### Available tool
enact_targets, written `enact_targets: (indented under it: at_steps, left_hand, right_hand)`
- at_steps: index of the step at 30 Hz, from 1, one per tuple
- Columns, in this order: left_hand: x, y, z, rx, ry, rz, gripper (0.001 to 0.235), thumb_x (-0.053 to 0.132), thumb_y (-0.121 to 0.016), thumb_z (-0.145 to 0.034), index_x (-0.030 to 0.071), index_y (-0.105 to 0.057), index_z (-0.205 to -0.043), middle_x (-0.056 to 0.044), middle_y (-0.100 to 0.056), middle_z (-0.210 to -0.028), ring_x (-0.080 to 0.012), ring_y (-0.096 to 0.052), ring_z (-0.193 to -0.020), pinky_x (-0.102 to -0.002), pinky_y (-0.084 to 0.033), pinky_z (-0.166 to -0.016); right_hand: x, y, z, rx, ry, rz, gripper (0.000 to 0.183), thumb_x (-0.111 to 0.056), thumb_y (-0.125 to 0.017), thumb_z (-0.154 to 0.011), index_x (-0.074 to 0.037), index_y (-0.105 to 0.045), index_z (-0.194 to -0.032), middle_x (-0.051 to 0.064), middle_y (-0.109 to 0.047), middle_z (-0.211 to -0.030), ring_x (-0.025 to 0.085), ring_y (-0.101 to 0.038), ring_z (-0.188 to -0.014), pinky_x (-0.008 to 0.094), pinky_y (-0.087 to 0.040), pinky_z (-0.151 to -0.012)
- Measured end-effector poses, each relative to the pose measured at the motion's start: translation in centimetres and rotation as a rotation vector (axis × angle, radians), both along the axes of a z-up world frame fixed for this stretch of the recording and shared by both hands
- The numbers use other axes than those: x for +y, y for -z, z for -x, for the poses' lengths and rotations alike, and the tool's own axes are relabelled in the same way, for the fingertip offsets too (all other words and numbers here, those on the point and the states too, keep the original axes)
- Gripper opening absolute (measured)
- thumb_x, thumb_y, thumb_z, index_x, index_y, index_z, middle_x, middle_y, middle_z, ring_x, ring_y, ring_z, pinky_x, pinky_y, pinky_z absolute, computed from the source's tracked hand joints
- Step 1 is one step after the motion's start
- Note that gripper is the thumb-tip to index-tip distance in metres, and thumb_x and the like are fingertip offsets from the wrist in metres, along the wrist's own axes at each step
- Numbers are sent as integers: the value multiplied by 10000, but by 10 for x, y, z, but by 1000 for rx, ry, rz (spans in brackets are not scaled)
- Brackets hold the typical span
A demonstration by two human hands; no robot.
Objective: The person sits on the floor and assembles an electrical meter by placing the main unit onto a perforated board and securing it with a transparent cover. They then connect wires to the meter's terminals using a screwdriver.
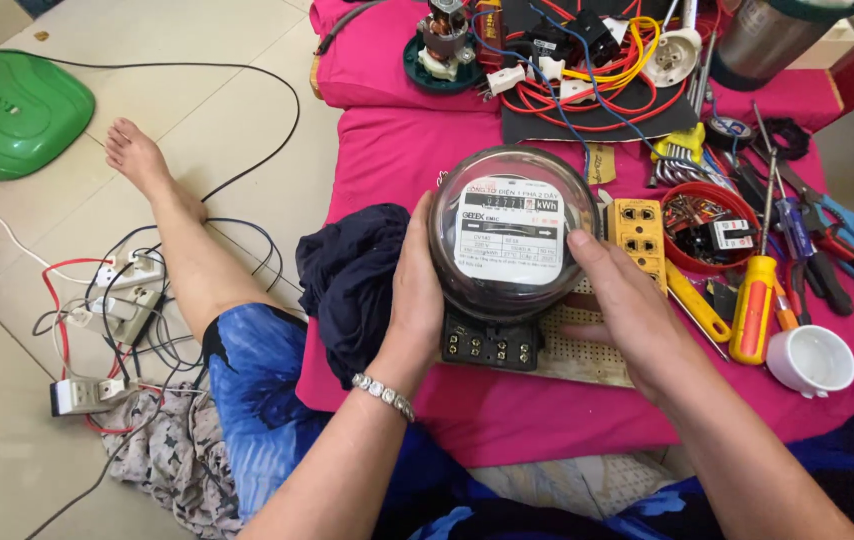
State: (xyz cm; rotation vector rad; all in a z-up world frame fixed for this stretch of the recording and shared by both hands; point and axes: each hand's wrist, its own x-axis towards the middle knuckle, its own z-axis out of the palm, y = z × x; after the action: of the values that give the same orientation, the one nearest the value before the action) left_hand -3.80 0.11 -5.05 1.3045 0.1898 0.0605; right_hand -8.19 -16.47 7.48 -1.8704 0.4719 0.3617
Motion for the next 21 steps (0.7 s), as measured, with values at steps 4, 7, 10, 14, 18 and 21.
enact_targets:
  at_steps: [4,7,10,14,18,21]
  left_hand:
    - [-2,4,6,-73,-22,-66,547,317,-291,-1092,60,-419,-1557,-263,-391,-1598,-391,-295,-1518,-485,-205,-1264]
    - [-2,16,1,-98,-31,-83,512,303,-312,-1097,53,-515,-1496,-238,-478,-1549,-353,-369,-1491,-454,-258,-1252]
    - [-3,23,0,-119,-44,-109,510,305,-316,-1110,14,-565,-1446,-252,-534,-1494,-350,-434,-1445,-459,-303,-1232]
    - [-1,30,-3,-120,-74,-182,505,320,-313,-1098,67,-611,-1419,-210,-608,-1429,-344,-507,-1392,-457,-341,-1201]
    - [-2,40,-10,-102,-105,-245,512,342,-312,-1088,98,-663,-1370,-202,-656,-1368,-341,-557,-1348,-460,-365,-1179]
    - [-3,27,-5,-99,-103,-317,532,314,-289,-1081,59,-669,-1354,-235,-662,-1344,-379,-571,-1326,-468,-377,-1163]
  right_hand:
    - [-2,10,12,-120,-4,-109,896,-599,-261,-1003,67,-186,-1597,356,-170,-1635,598,-262,-1431,712,-438,-1030]
    - [-19,34,11,-135,26,-242,940,-650,-177,-995,64,-178,-1607,367,-203,-1627,601,-321,-1417,678,-437,-1040]
    - [-26,48,10,-69,72,-267,774,-520,-260,-1054,29,-211,-1596,349,-187,-1628,550,-368,-1427,676,-441,-1076]
    - [-13,51,16,-69,111,-197,619,-393,-327,-1084,-15,-326,-1573,268,-222,-1650,485,-252,-1495,656,-434,-1085]
    - [0,45,21,-157,157,-237,532,-317,-392,-1085,-29,-430,-1531,251,-273,-1651,456,-177,-1538,680,-430,-1066]
    - [-6,59,19,-195,164,-244,503,-291,-383,-1094,-19,-459,-1510,257,-322,-1636,456,-188,-1539,690,-407,-1065]
